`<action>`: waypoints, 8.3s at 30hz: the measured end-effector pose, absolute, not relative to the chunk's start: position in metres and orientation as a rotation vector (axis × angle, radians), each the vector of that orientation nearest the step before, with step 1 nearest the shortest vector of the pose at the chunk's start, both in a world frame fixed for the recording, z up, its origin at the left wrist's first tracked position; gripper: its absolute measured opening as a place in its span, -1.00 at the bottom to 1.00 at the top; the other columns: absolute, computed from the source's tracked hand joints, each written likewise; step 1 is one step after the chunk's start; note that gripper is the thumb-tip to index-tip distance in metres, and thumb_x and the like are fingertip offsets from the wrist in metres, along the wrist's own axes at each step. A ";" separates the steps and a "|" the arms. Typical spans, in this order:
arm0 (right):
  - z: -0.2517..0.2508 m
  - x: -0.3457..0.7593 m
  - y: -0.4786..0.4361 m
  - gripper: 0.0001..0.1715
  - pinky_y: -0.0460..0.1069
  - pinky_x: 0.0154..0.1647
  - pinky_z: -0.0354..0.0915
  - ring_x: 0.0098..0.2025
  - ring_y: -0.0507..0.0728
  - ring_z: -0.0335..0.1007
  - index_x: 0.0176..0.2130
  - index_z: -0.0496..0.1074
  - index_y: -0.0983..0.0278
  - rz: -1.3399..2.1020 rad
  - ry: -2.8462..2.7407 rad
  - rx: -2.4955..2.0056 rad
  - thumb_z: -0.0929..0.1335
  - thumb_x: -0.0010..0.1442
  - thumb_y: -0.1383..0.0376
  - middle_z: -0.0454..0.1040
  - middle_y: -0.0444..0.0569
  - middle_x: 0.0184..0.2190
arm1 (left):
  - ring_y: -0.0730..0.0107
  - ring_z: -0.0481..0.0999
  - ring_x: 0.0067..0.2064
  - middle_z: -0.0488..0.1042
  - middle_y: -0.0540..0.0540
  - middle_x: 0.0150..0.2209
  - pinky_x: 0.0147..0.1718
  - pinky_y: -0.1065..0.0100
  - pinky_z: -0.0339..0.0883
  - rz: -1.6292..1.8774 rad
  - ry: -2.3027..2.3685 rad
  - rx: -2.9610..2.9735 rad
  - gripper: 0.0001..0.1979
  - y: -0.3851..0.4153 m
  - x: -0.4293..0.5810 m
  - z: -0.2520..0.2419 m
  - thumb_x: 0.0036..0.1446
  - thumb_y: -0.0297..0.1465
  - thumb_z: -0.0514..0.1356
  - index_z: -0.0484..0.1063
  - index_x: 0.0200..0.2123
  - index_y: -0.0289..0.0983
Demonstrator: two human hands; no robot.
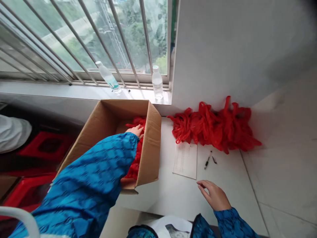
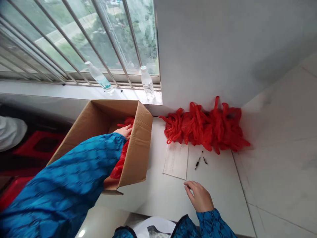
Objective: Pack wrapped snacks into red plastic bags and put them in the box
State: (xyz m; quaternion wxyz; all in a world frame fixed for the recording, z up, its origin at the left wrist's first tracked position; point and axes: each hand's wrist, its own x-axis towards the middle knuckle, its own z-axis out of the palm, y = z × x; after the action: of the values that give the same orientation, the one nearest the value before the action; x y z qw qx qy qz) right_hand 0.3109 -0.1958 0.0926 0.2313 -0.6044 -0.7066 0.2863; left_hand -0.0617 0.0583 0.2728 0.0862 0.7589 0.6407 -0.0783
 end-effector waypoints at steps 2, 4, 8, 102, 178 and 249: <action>0.088 0.308 -0.187 -0.63 0.07 -0.27 0.48 -0.28 0.20 0.58 -0.21 0.55 0.15 0.762 -1.934 -1.648 0.19 0.37 0.20 0.63 -0.04 -0.29 | 0.12 0.50 0.10 0.49 -0.16 0.08 0.10 0.09 0.39 -0.168 1.912 2.247 -0.63 0.023 -0.083 0.301 0.30 -0.30 0.14 0.40 0.15 -0.18; 0.088 0.298 -0.176 -0.64 0.06 -0.28 0.48 -0.29 0.20 0.58 -0.22 0.55 0.15 0.763 -1.942 -1.614 0.19 0.37 0.21 0.63 -0.04 -0.30 | 0.16 0.48 0.12 0.50 -0.11 0.08 0.13 0.14 0.37 -0.041 1.894 2.276 -0.61 -0.030 -0.089 0.317 0.32 -0.28 0.05 0.37 0.18 -0.05; 0.092 0.272 -0.154 -0.65 0.03 -0.26 0.47 -0.29 0.17 0.58 -0.24 0.56 0.17 0.782 -1.973 -1.511 0.20 0.36 0.26 0.63 -0.04 -0.33 | 0.25 0.59 -0.23 0.58 -0.12 -0.22 -0.30 0.27 0.49 0.626 1.246 2.309 -0.62 -0.141 -0.040 0.280 0.28 -0.43 0.01 0.39 0.09 0.02; -0.043 0.288 -0.118 -0.84 -0.11 -0.49 0.33 -0.48 0.03 0.44 -0.25 0.36 0.19 0.784 -1.203 -1.598 0.31 0.38 0.18 0.47 -0.16 -0.47 | 0.61 0.44 -0.01 0.58 0.11 -0.12 0.46 0.23 -0.18 0.837 0.289 2.780 -0.62 -0.175 0.134 -0.076 0.43 -0.52 -0.05 0.56 -0.21 -0.19; -0.038 0.287 -0.120 -0.85 -0.12 -0.44 0.32 -0.44 0.02 0.44 -0.28 0.34 0.22 0.712 -1.253 -1.596 0.31 0.38 0.26 0.45 -0.17 -0.47 | 0.65 0.47 -0.07 0.56 0.11 -0.24 0.45 0.22 -0.18 0.838 0.284 2.792 -0.61 -0.169 0.135 -0.067 0.44 -0.56 -0.07 0.56 -0.20 -0.22; -0.039 0.291 -0.136 -0.90 -0.09 -0.38 0.38 -0.37 0.04 0.45 -0.23 0.33 0.18 0.668 -1.189 -1.578 0.38 0.33 0.29 0.47 -0.15 -0.37 | 0.63 0.47 0.02 0.57 0.12 -0.20 0.46 0.20 -0.20 0.803 0.278 2.804 -0.66 -0.169 0.135 -0.067 0.43 -0.53 -0.01 0.56 -0.17 -0.20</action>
State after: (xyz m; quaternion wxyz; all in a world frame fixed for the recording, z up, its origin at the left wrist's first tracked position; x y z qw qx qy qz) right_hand 0.2913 -0.1360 -0.0392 0.5036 -0.6537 -0.4926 0.2765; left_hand 0.1349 -0.1694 -0.0671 0.1057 0.9516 0.0942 0.2727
